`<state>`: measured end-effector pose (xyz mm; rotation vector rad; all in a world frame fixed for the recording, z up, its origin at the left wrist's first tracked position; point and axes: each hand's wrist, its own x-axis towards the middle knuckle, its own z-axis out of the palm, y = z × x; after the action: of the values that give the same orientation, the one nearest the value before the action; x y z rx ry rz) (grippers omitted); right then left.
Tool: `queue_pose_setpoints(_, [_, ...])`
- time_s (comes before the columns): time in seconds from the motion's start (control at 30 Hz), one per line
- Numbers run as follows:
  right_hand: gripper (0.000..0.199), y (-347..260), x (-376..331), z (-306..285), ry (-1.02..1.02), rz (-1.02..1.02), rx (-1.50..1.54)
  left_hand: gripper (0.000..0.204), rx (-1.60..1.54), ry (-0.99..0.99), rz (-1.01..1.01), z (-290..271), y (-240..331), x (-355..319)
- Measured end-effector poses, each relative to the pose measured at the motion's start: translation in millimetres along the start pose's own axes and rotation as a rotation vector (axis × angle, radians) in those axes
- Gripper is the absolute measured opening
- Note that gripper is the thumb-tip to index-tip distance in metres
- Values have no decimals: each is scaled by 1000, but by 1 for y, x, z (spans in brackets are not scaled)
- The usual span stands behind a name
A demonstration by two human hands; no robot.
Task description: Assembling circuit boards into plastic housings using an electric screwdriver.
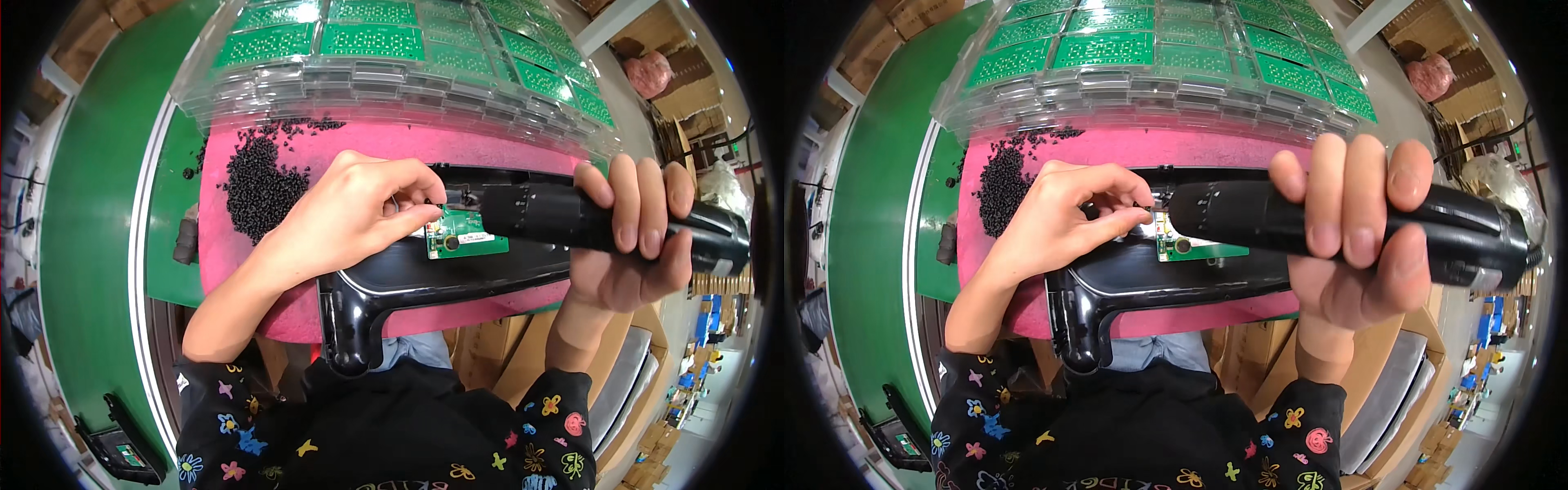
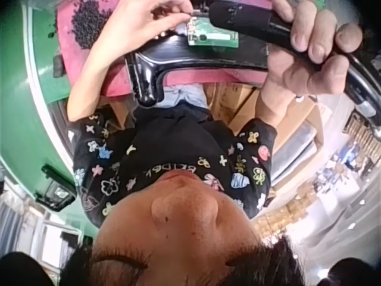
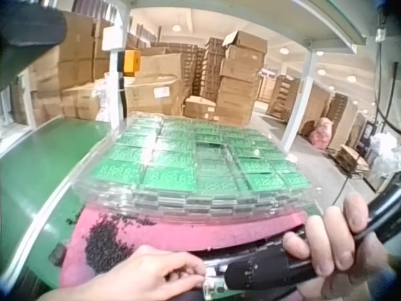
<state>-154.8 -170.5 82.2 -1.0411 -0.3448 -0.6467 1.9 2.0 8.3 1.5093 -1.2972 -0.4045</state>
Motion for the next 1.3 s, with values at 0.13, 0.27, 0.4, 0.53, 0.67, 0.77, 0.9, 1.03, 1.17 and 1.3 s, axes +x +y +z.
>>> queue_pose_setpoints(0.13, [26, 0, -3, 1, -80, 48, -101, 13, 7, -12, 43, 2, -2, -2])
queue_pose_setpoints(0.27, [30, -2, -6, -8, -200, 34, -167, 13, 72, -19, 60, 7, 1, -1])
queue_pose_setpoints(0.4, [29, 0, -10, 8, -95, 84, -266, 11, 106, -6, 126, 13, -3, -1])
queue_pose_setpoints(0.53, [29, -4, -10, -3, -91, 50, -319, 6, 112, 35, 120, 15, -5, -2])
queue_pose_setpoints(0.67, [30, -5, -14, -26, 13, -46, -400, 6, 118, 0, 40, 18, -4, -5])
queue_pose_setpoints(0.77, [24, -5, -14, -40, 52, -32, -458, 18, 227, -80, 29, 15, 0, -3])
queue_pose_setpoints(0.9, [18, -2, -14, -46, 144, 49, -471, 27, 291, -104, 94, 21, -1, -1])
queue_pose_setpoints(1.03, [18, -2, -16, -49, 196, 65, -483, 17, 279, -168, 162, 20, -7, -1])
queue_pose_setpoints(1.17, [19, 1, -17, -52, 227, 61, -493, 16, 254, -220, 168, 17, -14, -4])
queue_pose_setpoints(1.3, [19, 4, -17, -54, 245, 66, -483, 17, 234, -248, 209, 19, -11, -1])
